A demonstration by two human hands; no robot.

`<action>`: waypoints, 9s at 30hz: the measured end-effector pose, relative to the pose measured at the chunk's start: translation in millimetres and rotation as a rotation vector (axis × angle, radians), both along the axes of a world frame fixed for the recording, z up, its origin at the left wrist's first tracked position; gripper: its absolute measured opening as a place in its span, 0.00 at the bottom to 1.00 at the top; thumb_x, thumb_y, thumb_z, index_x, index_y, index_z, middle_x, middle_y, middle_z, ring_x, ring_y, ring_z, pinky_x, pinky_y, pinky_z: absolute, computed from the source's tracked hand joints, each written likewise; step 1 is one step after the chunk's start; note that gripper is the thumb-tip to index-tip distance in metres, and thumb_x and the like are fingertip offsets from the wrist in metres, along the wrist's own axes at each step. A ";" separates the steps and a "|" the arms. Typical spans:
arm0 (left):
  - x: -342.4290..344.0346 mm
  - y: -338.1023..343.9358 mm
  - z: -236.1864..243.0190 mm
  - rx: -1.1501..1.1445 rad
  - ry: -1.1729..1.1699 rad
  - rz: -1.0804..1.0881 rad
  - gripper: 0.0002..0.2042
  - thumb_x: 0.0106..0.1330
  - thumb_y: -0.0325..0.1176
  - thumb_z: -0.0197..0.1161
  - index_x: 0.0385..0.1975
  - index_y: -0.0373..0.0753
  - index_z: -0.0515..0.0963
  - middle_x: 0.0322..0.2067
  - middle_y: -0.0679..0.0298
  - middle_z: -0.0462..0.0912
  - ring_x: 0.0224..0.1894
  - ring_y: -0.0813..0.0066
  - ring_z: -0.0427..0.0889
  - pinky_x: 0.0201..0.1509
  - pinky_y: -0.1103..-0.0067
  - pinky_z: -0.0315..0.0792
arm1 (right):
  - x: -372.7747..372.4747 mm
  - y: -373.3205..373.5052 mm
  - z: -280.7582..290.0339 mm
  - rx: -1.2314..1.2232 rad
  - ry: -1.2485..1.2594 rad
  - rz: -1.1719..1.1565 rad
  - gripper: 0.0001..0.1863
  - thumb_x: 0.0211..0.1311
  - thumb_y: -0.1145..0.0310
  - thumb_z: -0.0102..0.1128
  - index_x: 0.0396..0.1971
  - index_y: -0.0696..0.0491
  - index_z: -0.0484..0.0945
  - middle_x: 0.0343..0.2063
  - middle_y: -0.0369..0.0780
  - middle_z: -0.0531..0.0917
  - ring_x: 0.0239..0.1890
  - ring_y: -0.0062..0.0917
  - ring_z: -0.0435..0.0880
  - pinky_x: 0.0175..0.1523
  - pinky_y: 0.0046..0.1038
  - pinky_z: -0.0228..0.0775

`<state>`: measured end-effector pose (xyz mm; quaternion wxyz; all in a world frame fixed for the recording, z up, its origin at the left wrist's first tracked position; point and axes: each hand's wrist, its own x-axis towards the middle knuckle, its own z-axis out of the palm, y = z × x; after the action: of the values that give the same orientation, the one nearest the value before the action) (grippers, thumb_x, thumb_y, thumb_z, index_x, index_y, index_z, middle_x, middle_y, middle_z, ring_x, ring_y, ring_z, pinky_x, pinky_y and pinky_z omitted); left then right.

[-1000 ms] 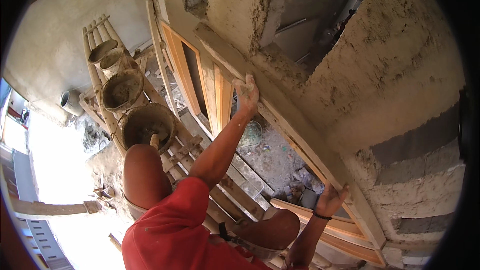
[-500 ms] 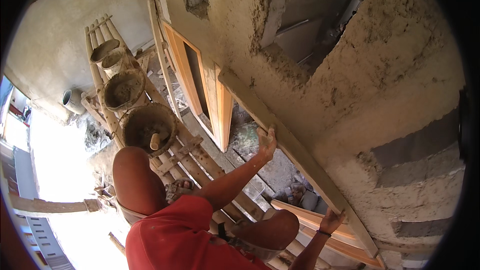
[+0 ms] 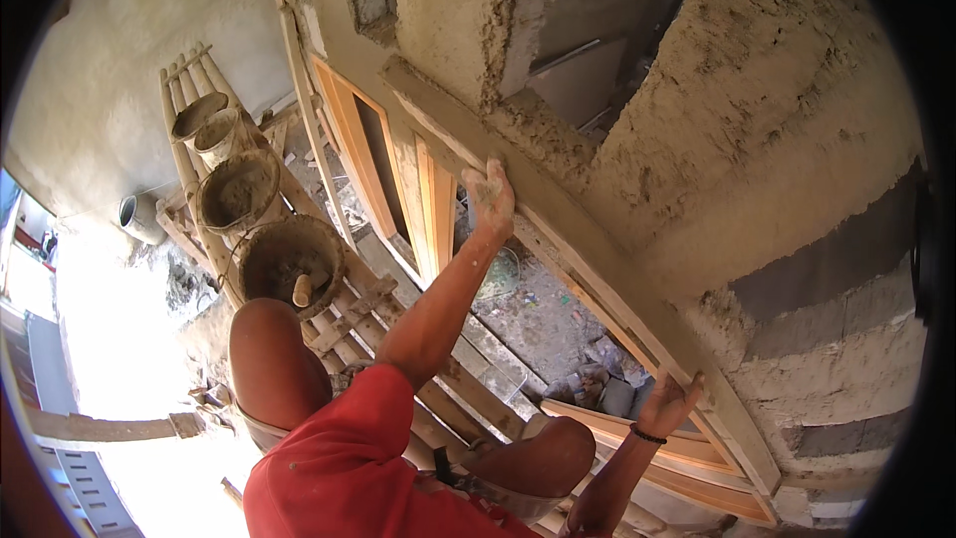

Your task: The person uses a wooden straightedge to level wet plaster on a wall and scoops mortar from buckets using a trowel.

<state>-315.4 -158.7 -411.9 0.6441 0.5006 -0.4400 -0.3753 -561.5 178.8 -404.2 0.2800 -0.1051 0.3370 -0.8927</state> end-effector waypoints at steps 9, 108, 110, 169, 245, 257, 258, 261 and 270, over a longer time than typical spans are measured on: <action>52.0 -6.2 100.8 0.171 0.454 -0.161 0.18 0.70 0.42 0.49 0.43 0.30 0.62 0.34 0.52 0.75 0.33 0.66 0.79 0.31 0.74 0.77 | 45.6 -24.0 61.0 0.008 -0.009 0.074 0.22 0.67 0.61 0.52 0.55 0.58 0.66 0.55 0.47 0.71 0.59 0.33 0.69 0.63 0.38 0.66; 3.8 67.9 414.0 -0.384 0.246 -0.337 0.23 0.64 0.38 0.59 0.38 0.21 0.57 0.29 0.44 0.77 0.29 0.55 0.80 0.35 0.66 0.75 | -21.7 26.8 250.6 -0.272 0.095 -0.022 0.24 0.65 0.66 0.56 0.55 0.65 0.64 0.56 0.49 0.69 0.57 0.37 0.69 0.65 0.37 0.66; 9.2 73.3 404.7 -0.463 0.301 -0.367 0.22 0.65 0.35 0.57 0.37 0.21 0.54 0.27 0.47 0.75 0.20 0.64 0.77 0.20 0.73 0.72 | -7.3 34.4 241.9 -0.312 0.070 -0.021 0.23 0.66 0.67 0.55 0.55 0.64 0.64 0.56 0.48 0.69 0.57 0.37 0.69 0.65 0.38 0.66; -123.1 440.7 -220.8 1.393 0.480 -1.667 0.14 0.68 0.33 0.53 0.50 0.34 0.72 0.49 0.55 0.77 0.55 0.60 0.75 0.63 0.65 0.66 | 34.6 488.0 -223.8 0.415 -0.658 -1.211 0.21 0.63 0.54 0.54 0.47 0.53 0.73 0.42 0.40 0.79 0.43 0.34 0.80 0.51 0.38 0.73; 462.0 74.7 37.0 0.101 -1.110 -0.479 0.26 0.58 0.31 0.64 0.58 0.43 0.66 0.56 0.48 0.67 0.52 0.54 0.74 0.51 0.67 0.73 | 271.3 -221.9 40.9 0.262 2.043 1.086 0.11 0.48 0.79 0.52 0.33 0.55 0.77 0.27 0.45 0.76 0.33 0.41 0.77 0.37 0.39 0.69; 427.8 109.4 -10.5 0.071 -1.207 -0.617 0.24 0.50 0.32 0.69 0.49 0.41 0.71 0.46 0.56 0.76 0.49 0.54 0.74 0.53 0.65 0.69 | 234.4 -216.6 -15.8 0.411 2.127 1.225 0.11 0.55 0.68 0.54 0.39 0.50 0.75 0.33 0.44 0.77 0.34 0.40 0.80 0.39 0.42 0.73; 433.6 107.9 4.0 0.142 -1.051 -0.524 0.24 0.51 0.32 0.69 0.48 0.39 0.71 0.45 0.56 0.77 0.47 0.56 0.76 0.51 0.67 0.71 | 231.7 -214.3 -11.2 0.442 2.109 1.207 0.11 0.55 0.68 0.54 0.39 0.50 0.75 0.34 0.44 0.77 0.35 0.41 0.80 0.40 0.42 0.73; 442.4 106.2 69.8 0.159 -0.551 -0.456 0.18 0.60 0.37 0.65 0.45 0.36 0.72 0.40 0.56 0.78 0.42 0.60 0.78 0.46 0.71 0.72 | 233.7 -205.1 -3.5 0.497 2.045 1.209 0.11 0.57 0.67 0.52 0.40 0.50 0.75 0.35 0.44 0.77 0.36 0.41 0.80 0.42 0.42 0.73; 271.5 91.9 180.2 -0.501 -1.243 -0.966 0.20 0.52 0.31 0.65 0.46 0.39 0.72 0.42 0.54 0.73 0.43 0.54 0.77 0.46 0.68 0.74 | 212.7 -189.6 54.5 0.637 1.279 1.435 0.16 0.65 0.61 0.49 0.36 0.58 0.79 0.27 0.45 0.82 0.33 0.33 0.83 0.36 0.33 0.76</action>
<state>-43.9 -66.8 -231.7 0.1436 0.2144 -0.9534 -0.1564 -348.7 -10.8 -349.7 0.5322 -0.6619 0.5036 -0.1584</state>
